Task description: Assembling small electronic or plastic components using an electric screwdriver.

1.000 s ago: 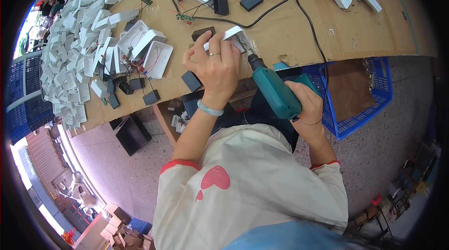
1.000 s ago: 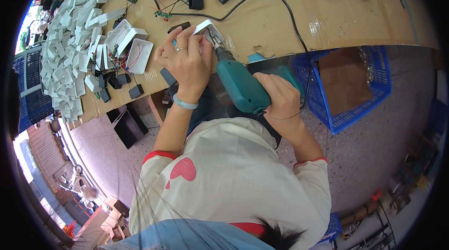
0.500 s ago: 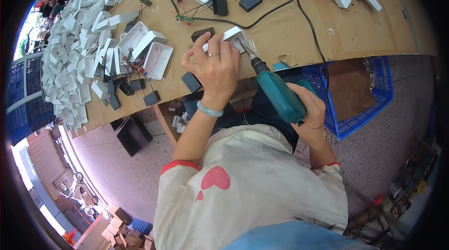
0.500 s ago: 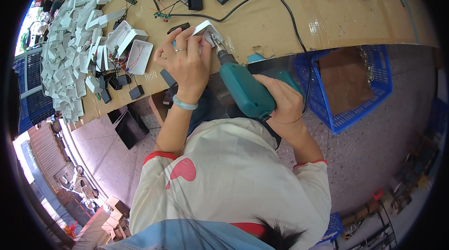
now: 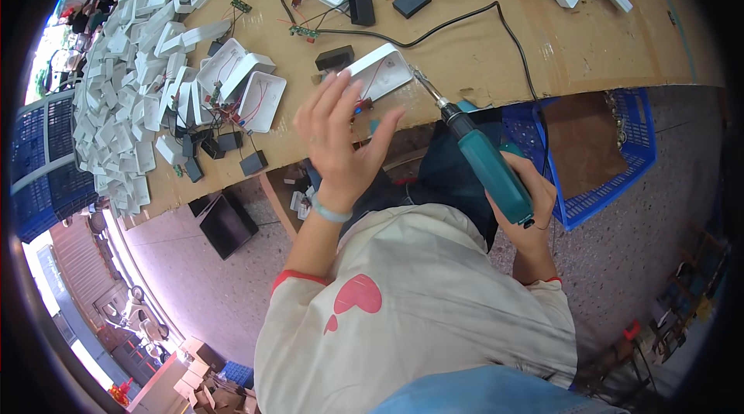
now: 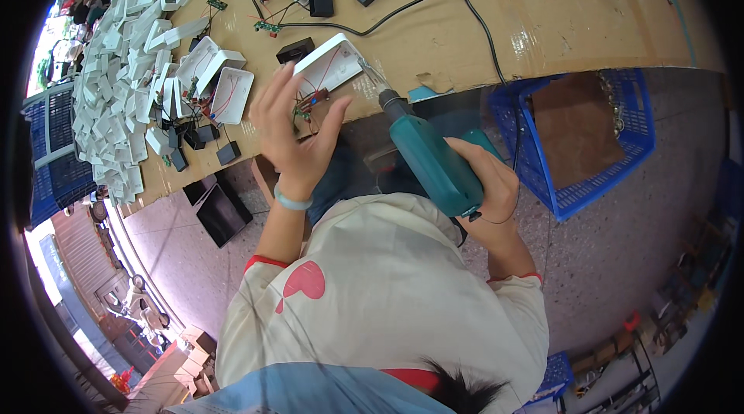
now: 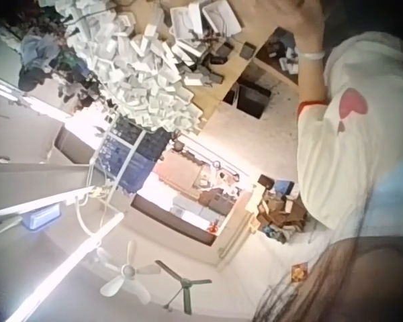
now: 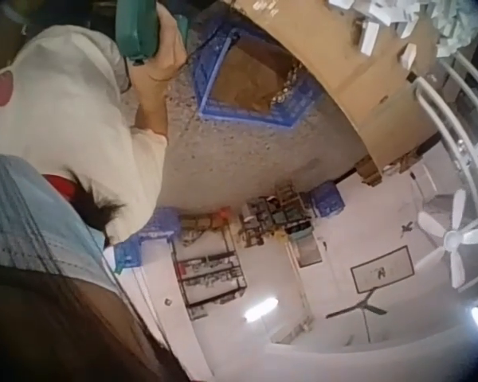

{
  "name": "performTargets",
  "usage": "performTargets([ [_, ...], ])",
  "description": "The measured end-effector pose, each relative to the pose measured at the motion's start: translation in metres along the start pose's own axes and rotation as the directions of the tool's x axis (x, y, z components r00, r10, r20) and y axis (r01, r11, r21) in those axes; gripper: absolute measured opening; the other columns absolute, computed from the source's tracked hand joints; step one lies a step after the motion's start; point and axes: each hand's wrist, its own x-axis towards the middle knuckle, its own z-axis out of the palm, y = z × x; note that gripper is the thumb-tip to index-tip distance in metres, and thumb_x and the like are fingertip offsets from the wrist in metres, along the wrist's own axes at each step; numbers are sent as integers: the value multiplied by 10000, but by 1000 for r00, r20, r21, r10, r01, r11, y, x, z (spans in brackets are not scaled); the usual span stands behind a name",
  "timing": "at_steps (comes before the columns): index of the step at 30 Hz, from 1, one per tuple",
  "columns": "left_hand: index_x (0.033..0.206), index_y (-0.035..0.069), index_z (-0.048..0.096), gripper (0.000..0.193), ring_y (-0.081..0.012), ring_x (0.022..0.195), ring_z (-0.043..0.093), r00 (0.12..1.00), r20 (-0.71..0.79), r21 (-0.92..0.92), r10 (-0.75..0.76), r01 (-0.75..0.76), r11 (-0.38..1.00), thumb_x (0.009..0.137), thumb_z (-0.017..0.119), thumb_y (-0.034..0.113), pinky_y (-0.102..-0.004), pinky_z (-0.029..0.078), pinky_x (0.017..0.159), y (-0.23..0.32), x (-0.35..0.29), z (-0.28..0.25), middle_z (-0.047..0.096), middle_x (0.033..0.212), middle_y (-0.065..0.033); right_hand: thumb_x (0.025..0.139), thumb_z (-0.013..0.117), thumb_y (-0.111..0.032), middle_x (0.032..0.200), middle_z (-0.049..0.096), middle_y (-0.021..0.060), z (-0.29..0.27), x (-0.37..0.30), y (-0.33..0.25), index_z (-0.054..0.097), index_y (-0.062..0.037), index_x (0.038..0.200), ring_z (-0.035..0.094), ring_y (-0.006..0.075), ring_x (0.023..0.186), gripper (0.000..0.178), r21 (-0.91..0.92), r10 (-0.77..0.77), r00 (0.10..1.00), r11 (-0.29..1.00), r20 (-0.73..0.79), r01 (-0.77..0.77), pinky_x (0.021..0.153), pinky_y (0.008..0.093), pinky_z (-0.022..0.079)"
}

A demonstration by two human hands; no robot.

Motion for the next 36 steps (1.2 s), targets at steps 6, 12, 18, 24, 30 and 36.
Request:
performTargets([
  [6,1406,-4,543,669,-252,1093,682,919,63,-320,-388,387,865,828,867,88,-343,516,878,-16,-22,-20,733,1192,-120,819,769,71,961,737,123,0,-2,0,687,22,1131,717,167,833,327,34,46,999,998,-24,-45,758,281,545],
  [12,1036,39,783,187,-252,924,673,945,-1,-288,-327,313,905,852,805,12,-341,518,819,-18,2,-3,764,1047,-110,822,778,66,955,739,112,1,-1,-3,686,17,1132,712,162,818,327,14,20,999,1000,-37,-19,746,276,542],
  [18,998,35,766,157,-249,912,664,981,4,-322,-195,186,928,847,796,1,-343,526,800,-18,16,5,763,968,-70,819,783,63,954,739,113,-1,-4,-3,687,20,1134,713,161,818,333,28,42,998,999,-37,-41,748,274,543],
  [24,938,43,703,138,-278,870,625,983,122,-373,-138,174,911,833,785,5,-387,497,776,-6,17,5,700,890,-65,811,780,65,961,733,125,2,-8,5,679,36,1154,712,168,831,359,37,34,999,999,-19,-33,756,276,543],
  [30,998,102,679,167,-286,994,574,983,184,182,8,-42,982,853,756,134,-435,391,874,3,15,23,626,966,-49,782,748,68,972,718,167,11,0,8,668,47,1184,721,228,835,410,15,-13,999,1000,32,13,756,297,541],
  [36,1008,109,717,169,-314,1119,506,996,90,231,-13,-8,973,847,762,134,-440,374,887,10,12,30,614,1155,-45,778,746,33,988,714,176,20,4,16,666,46,1194,717,290,836,424,-4,-57,997,998,46,57,753,321,544],
])
